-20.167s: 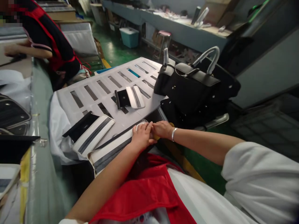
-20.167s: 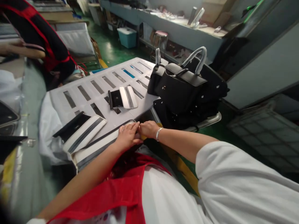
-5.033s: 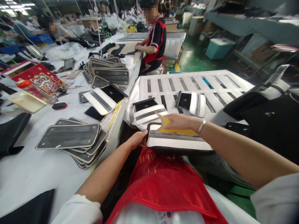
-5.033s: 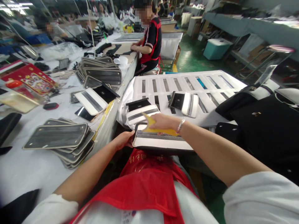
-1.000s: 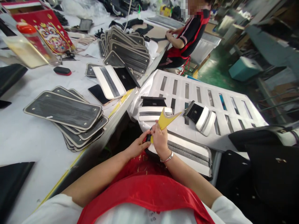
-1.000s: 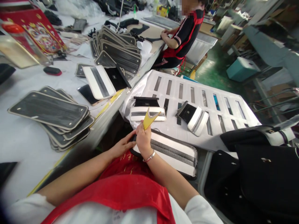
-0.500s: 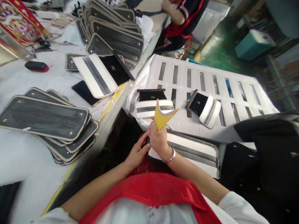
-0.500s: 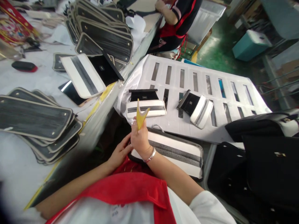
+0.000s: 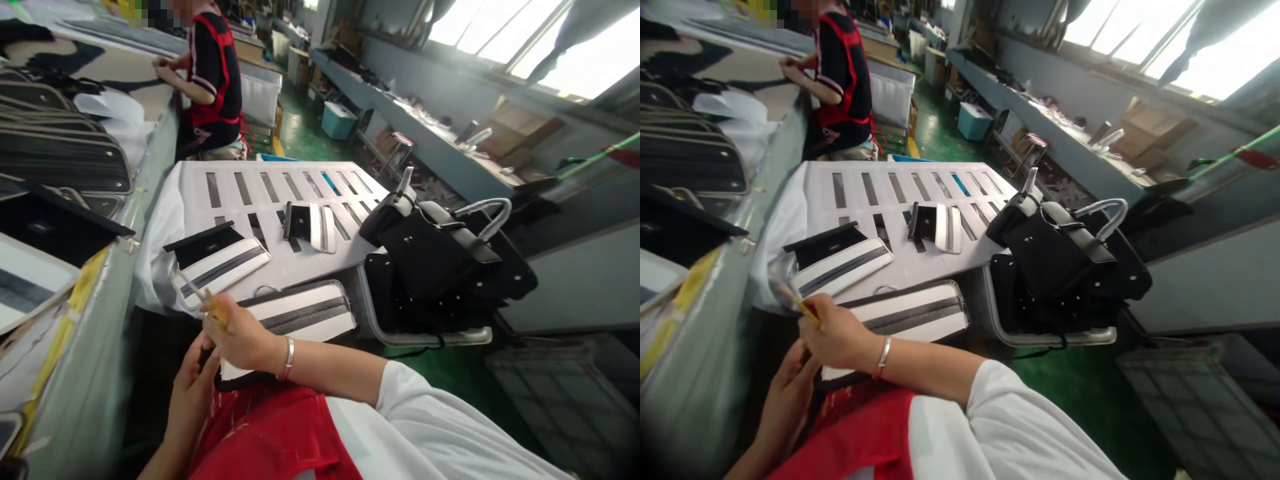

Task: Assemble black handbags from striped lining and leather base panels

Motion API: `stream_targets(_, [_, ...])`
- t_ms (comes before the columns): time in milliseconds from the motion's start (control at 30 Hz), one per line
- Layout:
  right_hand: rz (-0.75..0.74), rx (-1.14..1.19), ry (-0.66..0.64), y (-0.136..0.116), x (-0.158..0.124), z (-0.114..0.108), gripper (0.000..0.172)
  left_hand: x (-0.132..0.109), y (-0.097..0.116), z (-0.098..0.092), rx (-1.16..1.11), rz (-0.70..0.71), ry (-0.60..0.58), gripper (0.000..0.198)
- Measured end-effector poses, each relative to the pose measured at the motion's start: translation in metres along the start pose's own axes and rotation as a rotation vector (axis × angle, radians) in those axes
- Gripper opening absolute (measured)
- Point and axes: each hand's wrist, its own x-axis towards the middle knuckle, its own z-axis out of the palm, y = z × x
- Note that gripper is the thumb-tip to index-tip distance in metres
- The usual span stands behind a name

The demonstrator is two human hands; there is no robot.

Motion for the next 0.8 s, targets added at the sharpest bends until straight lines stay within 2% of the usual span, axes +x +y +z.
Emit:
stream_targets(67, [0.039,0.265,0.096,0.007,-0.015,-0.038,0.022,0.004,0.005,-0.004,0.229,0.103,-0.007,0.054])
stream_targets(133, [0.089,0.456,0.244,0.014,-0.031,-0.089,0.022,0.012,0.011,-0.005,0.502,0.296,0.010,0.053])
stream_targets(200, [0.068,0.508,0.479,0.021,-0.046,-0.144,0.024,0.021,0.021,0.004,0.705,0.530,0.018,0.050])
stream_targets(233, [0.068,0.553,0.579,0.025,-0.053,-0.171,0.024,0.025,0.028,0.014,0.772,0.632,-0.005,0.048])
stream_targets(300, [0.081,0.647,0.725,0.035,-0.061,-0.214,0.022,0.033,0.043,0.046,0.860,0.783,-0.104,0.046])
stream_targets(367, [0.094,0.773,0.806,0.047,-0.060,-0.240,0.018,0.041,0.057,0.090,0.918,0.859,-0.256,0.046])
stream_targets(467, [0.113,0.945,0.847,0.066,-0.047,-0.251,0.013,0.053,0.070,0.156,0.973,0.853,-0.502,0.049])
stream_targets(567, [0.151,1.022,0.820,0.078,-0.031,-0.244,0.013,0.064,0.074,0.202,0.980,0.826,-0.649,0.048])
stream_targets(667, [0.175,1.060,0.794,0.085,-0.022,-0.236,0.012,0.071,0.071,0.219,0.925,0.850,-0.677,0.041])
stream_targets(733, [0.168,1.051,0.790,0.088,-0.020,-0.234,0.012,0.073,0.067,0.221,0.884,0.870,-0.645,0.037])
stream_targets(800, [0.152,0.941,0.787,0.093,-0.020,-0.233,0.012,0.074,0.065,0.221,0.868,0.894,-0.605,0.035])
